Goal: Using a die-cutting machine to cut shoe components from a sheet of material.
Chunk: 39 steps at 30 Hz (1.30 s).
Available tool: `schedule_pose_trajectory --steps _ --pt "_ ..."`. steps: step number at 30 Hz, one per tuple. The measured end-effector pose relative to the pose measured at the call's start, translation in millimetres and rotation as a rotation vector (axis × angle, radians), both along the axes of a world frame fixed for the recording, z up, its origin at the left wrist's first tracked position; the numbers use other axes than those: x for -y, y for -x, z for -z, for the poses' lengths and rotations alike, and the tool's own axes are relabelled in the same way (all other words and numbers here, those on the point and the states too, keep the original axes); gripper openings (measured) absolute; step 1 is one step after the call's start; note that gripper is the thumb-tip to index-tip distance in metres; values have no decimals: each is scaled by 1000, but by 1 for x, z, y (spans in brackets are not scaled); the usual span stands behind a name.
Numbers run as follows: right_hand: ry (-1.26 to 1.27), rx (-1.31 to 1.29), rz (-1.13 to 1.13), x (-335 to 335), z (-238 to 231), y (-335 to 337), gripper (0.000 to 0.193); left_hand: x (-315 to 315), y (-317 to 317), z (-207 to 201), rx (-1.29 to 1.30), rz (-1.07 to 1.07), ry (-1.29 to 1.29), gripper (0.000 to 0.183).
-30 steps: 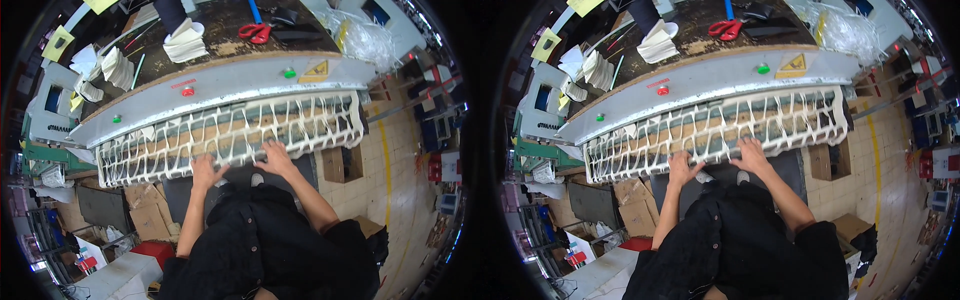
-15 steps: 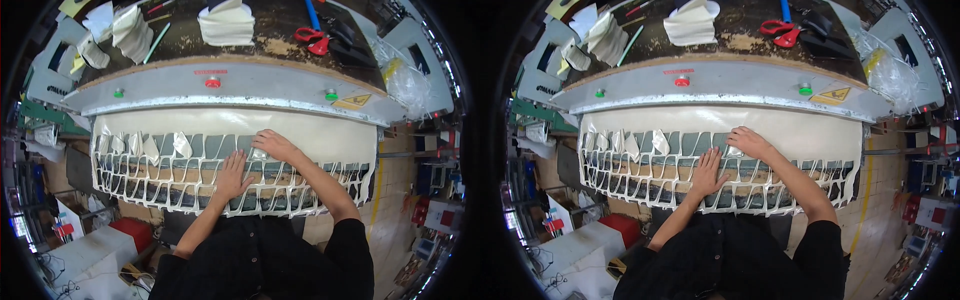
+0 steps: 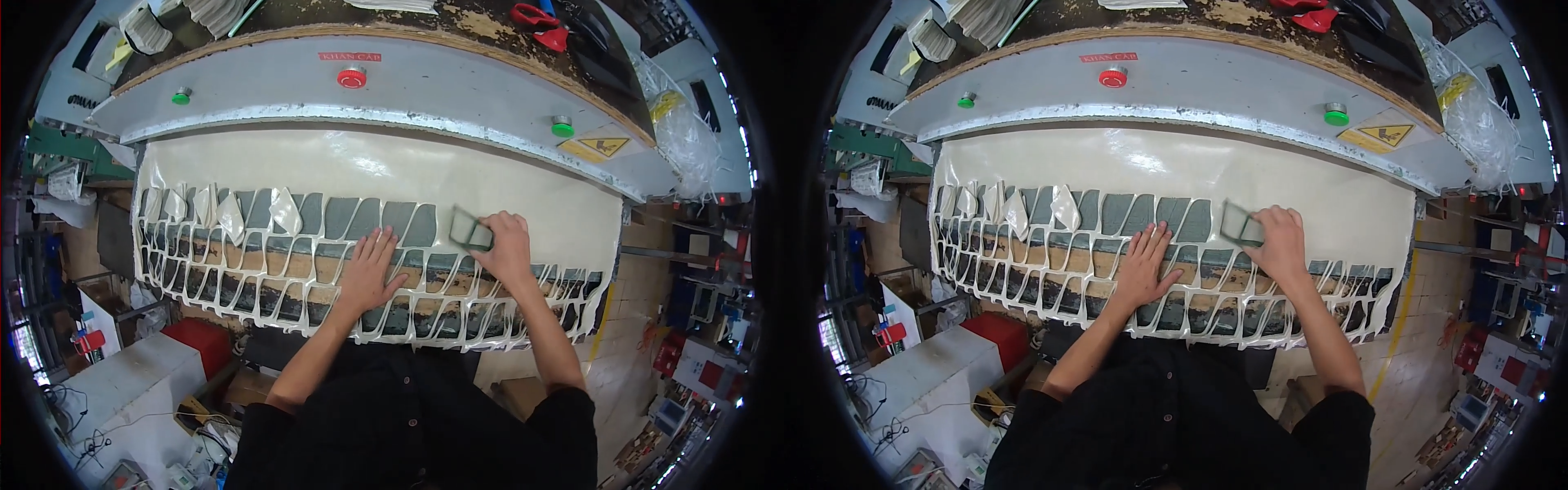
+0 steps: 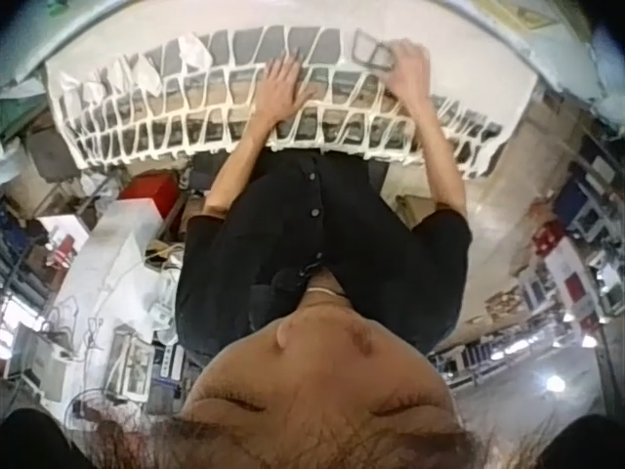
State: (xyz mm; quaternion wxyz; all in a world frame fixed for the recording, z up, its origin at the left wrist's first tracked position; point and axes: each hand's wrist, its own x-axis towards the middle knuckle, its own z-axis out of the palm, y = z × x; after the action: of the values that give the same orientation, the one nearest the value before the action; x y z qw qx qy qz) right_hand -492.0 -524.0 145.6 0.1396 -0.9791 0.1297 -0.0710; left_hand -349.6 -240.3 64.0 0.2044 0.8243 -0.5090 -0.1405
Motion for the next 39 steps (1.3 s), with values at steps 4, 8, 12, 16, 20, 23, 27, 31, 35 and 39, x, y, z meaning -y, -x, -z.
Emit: schedule_pose_trajectory --steps 4,8,12,16,20,23,27,31,35,39 --pt "-618 -132 674 -31 2 -14 74 -1 2 3 7 -3 39 87" --pt "-516 -102 400 -61 17 -15 92 2 4 -3 13 -44 118 78" --pt "-151 145 201 -39 45 3 82 21 19 -15 46 -81 243 75" --pt "-342 164 201 -30 77 8 75 50 34 -12 -256 77 333 80" --pt "-410 215 297 -47 91 18 74 50 39 -4 -323 119 224 86" --pt "-410 217 286 -48 89 19 73 46 39 -1 -301 122 231 86" --pt "-418 207 278 -47 89 19 72 50 37 -1 -300 123 239 85" --pt "-401 231 266 -44 95 19 73 53 32 -5 -319 125 235 82" --pt "-364 228 261 -39 88 11 73 59 24 -10 -331 119 227 81" --pt "-324 232 250 -28 80 0 72 69 14 -15 -306 108 296 79"
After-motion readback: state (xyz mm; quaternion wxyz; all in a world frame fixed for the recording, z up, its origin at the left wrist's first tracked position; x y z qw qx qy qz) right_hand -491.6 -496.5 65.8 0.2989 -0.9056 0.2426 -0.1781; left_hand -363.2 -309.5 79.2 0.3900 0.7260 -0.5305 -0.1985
